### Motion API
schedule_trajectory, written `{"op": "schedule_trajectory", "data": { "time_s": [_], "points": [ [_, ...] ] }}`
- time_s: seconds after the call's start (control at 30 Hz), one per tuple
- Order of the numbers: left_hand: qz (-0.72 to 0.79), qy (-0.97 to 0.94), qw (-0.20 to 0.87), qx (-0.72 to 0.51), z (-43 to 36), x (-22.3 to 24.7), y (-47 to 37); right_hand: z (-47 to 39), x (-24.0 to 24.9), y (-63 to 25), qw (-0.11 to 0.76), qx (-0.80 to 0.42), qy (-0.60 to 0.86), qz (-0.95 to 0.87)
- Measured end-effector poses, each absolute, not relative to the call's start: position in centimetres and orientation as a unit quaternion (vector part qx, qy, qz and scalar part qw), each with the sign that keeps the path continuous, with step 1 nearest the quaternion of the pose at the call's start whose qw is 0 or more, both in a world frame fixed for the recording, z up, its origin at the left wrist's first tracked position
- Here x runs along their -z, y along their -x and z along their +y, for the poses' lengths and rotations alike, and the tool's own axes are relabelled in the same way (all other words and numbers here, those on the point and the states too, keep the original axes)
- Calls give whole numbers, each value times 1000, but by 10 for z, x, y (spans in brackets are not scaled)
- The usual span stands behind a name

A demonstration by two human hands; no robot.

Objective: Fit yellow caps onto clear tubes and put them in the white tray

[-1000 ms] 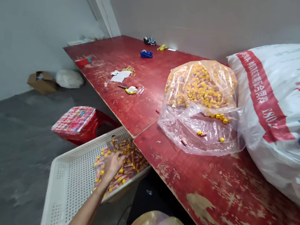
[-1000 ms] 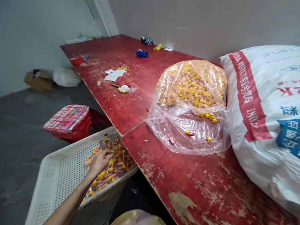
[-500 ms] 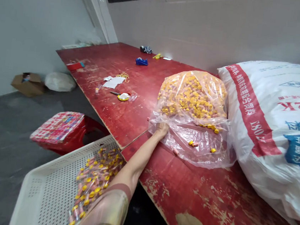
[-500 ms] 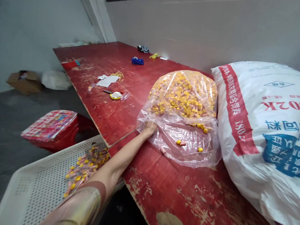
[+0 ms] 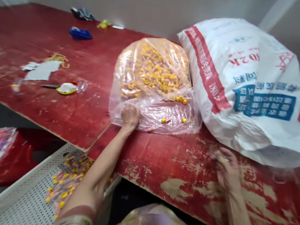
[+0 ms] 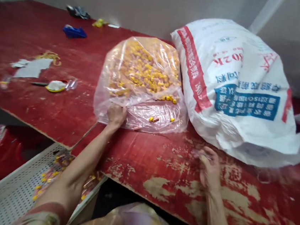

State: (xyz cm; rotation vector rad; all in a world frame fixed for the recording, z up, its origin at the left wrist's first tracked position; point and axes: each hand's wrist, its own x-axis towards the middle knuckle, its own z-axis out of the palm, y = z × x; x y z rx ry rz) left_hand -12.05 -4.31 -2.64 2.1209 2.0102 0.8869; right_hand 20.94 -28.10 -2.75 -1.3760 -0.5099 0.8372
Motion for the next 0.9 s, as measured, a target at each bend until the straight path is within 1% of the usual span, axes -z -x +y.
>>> {"op": "schedule_trajectory", "data": {
  "time_s": [0.03, 0.07, 0.13, 0.2, 0.27, 0.3, 0.37, 0.43, 0.53, 0.6, 0.7, 0.73, 0.8, 0.9],
  "points": [
    [647, -694, 70, -307, -62, 26, 114, -277, 29, -201, 654, -406, 593, -235],
    [627, -695, 117, -332, -83, 24, 107, -274, 29, -194, 643, -431, 584, -244],
    [557, -686, 276, -379, -128, 20, 90, -270, 30, -181, 618, -468, 572, -269],
    [470, -653, 451, -387, -168, 15, 72, -270, 29, -169, 590, -478, 571, -313],
    [403, -619, 561, -374, -195, 12, 56, -272, 28, -160, 551, -480, 574, -369],
    [380, -610, 589, -369, -204, 11, 51, -274, 26, -155, 529, -486, 573, -395],
    [360, -599, 613, -369, -214, 11, 42, -279, 22, -149, 496, -500, 564, -432],
    [355, -570, 641, -372, -218, 14, 38, -283, 19, -143, 478, -506, 555, -455],
    [332, -488, 719, -366, -220, 20, 35, -288, 23, -138, 465, -508, 555, -465],
    [308, -445, 774, -328, -219, 24, 37, -292, 30, -135, 464, -535, 541, -453],
    [261, -407, 841, -243, -220, 21, 43, -300, 39, -130, 471, -596, 483, -435],
    [245, -392, 856, -232, -222, 19, 44, -303, 39, -127, 474, -594, 474, -444],
    [236, -346, 870, -259, -228, 13, 43, -308, 34, -119, 483, -534, 480, -501],
    [273, -251, 873, -317, -238, 10, 34, -315, 22, -103, 470, -398, 465, -636]
  ]
}}
